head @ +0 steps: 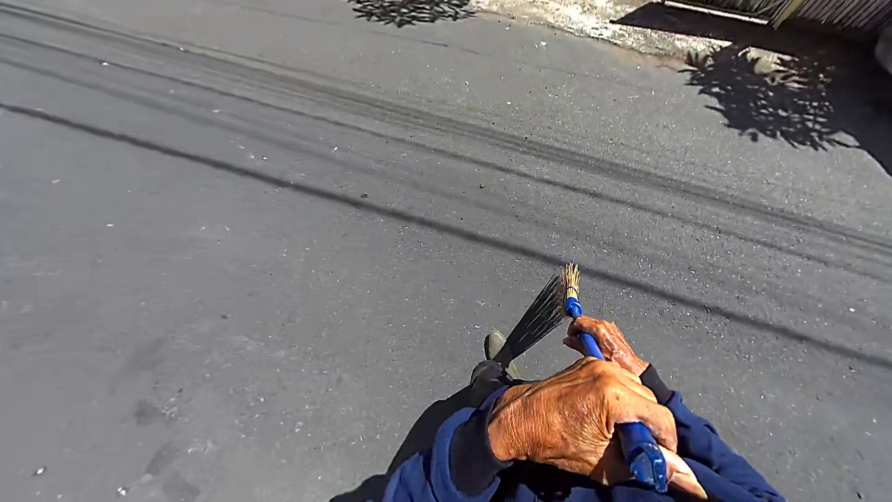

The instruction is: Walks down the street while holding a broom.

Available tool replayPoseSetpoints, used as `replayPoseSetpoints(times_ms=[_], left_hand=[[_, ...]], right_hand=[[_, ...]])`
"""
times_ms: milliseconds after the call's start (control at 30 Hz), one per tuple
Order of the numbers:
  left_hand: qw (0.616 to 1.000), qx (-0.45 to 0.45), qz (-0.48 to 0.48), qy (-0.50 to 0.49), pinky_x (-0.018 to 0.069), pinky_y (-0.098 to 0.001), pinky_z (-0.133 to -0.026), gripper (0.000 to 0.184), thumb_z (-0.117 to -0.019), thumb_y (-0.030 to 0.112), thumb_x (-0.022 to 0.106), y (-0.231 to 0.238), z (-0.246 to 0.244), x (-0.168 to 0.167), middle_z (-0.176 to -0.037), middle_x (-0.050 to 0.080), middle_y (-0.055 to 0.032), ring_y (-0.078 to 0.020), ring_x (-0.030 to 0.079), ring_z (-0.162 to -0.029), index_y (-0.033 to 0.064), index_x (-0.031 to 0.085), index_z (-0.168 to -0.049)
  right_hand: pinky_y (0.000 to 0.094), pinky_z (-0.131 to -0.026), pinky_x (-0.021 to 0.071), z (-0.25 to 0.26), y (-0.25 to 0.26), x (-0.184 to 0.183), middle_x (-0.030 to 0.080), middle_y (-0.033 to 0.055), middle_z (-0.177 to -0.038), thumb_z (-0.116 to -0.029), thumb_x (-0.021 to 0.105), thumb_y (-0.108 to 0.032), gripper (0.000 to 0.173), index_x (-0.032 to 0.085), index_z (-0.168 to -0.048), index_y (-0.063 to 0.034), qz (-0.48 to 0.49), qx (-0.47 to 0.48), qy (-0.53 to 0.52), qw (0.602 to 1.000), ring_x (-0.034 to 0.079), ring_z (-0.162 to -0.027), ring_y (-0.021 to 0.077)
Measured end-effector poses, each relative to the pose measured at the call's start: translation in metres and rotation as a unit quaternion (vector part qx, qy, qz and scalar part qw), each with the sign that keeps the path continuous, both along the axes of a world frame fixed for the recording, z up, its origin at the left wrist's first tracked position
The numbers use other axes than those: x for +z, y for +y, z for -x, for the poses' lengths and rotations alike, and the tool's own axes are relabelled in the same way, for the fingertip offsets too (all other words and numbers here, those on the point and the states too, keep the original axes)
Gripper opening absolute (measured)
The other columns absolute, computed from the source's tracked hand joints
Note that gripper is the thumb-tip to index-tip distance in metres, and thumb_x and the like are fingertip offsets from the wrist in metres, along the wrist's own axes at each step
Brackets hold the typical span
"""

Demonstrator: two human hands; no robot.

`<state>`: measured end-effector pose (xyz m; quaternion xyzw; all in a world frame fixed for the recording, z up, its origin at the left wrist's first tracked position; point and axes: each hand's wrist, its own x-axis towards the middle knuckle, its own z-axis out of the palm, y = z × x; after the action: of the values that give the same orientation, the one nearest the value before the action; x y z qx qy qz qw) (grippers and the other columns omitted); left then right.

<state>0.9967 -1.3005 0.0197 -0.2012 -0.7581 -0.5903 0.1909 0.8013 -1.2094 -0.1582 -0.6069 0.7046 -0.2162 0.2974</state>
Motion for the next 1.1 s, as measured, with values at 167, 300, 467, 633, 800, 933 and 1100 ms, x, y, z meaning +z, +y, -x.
replayPoseSetpoints(times_ms=[167, 300, 467, 633, 800, 933, 1100], left_hand=[[0.999, 0.007, -0.034, 0.036, 0.0488, -0.0344, -0.074, 0.024, -0.0995, 0.015, 0.066, -0.108, 0.03, 0.016, -0.071, 0.062, -0.0114, -0.0216, 0.061, -0.073, -0.0021, 0.068, -0.082], [0.995, 0.073, -0.056, 0.047, 0.0515, -0.0327, -0.079, 0.019, -0.0972, 0.015, 0.071, -0.176, 0.05, 0.006, -0.079, 0.067, -0.0114, -0.0202, 0.064, -0.08, -0.0026, 0.071, -0.089], [0.991, 0.104, -0.073, 0.04, 0.0515, -0.035, -0.089, 0.017, -0.0953, 0.012, 0.073, -0.255, 0.094, 0.0, -0.081, 0.067, -0.0125, -0.0219, 0.065, -0.087, -0.0033, 0.071, -0.088], [0.983, 0.154, -0.1, 0.02, 0.0472, -0.0411, -0.105, 0.014, -0.0951, 0.008, 0.073, -0.35, 0.166, -0.007, -0.086, 0.07, -0.0133, -0.0223, 0.067, -0.093, -0.0044, 0.072, -0.089], [0.961, 0.259, -0.097, -0.017, 0.0467, -0.0374, -0.106, 0.019, -0.1006, 0.011, 0.064, -0.442, 0.26, -0.026, -0.092, 0.071, -0.0145, -0.0206, 0.067, -0.099, -0.0056, 0.072, -0.095], [0.926, 0.36, -0.033, -0.11, 0.0518, -0.0336, -0.093, 0.022, -0.1032, 0.016, 0.061, -0.502, 0.302, -0.012, -0.088, 0.07, -0.0092, -0.0158, 0.067, -0.09, -0.0009, 0.071, -0.095], [0.931, 0.339, 0.062, -0.124, 0.0447, -0.0324, -0.058, 0.028, -0.1016, 0.026, 0.064, -0.555, 0.34, 0.051, -0.062, 0.056, -0.003, -0.016, 0.057, -0.059, 0.0068, 0.063, -0.082]], right_hand=[[0.0485, -0.084, 0.0584, 0.021, -0.087, 0.004, 0.073, 0.0137, -0.102, -0.0944, 0.069, -0.043, 0.04, 0.074, -0.103, -0.0049, 0.072, -0.107, 0.02, 0.991, 0.072, -0.094, 0.0272], [0.0477, -0.088, 0.0578, 0.045, -0.16, -0.006, 0.073, 0.0157, -0.108, -0.0954, 0.069, -0.038, 0.038, 0.072, -0.108, -0.0026, 0.101, -0.141, 0.008, 0.985, 0.071, -0.099, 0.0276], [0.0505, -0.086, 0.0567, 0.103, -0.251, 0.005, 0.073, 0.0178, -0.108, -0.0965, 0.068, -0.032, 0.034, 0.071, -0.108, -0.0002, 0.099, -0.147, 0.013, 0.984, 0.071, -0.098, 0.0296], [0.0557, -0.088, 0.0545, 0.209, -0.369, -0.005, 0.072, 0.0181, -0.104, -0.0971, 0.066, -0.029, 0.03, 0.072, -0.105, -0.0006, 0.142, -0.137, 0.055, 0.979, 0.07, -0.098, 0.0337], [0.059, -0.09, 0.0533, 0.311, -0.515, -0.023, 0.068, 0.0236, -0.109, -0.0949, 0.071, -0.014, 0.019, 0.069, -0.103, 0.0031, 0.099, -0.096, 0.005, 0.99, 0.067, -0.103, 0.0388], [0.0517, -0.091, 0.056, 0.294, -0.605, -0.065, 0.068, 0.0177, -0.109, -0.0951, 0.07, -0.014, 0.014, 0.069, -0.101, -0.0013, 0.104, -0.051, -0.109, 0.987, 0.068, -0.102, 0.0306], [0.0381, -0.091, 0.0546, 0.222, -0.659, -0.019, 0.071, 0.0141, -0.102, -0.0966, 0.066, -0.017, 0.019, 0.072, -0.097, 0.0012, 0.022, 0.203, -0.325, 0.924, 0.068, -0.1, 0.0206]])
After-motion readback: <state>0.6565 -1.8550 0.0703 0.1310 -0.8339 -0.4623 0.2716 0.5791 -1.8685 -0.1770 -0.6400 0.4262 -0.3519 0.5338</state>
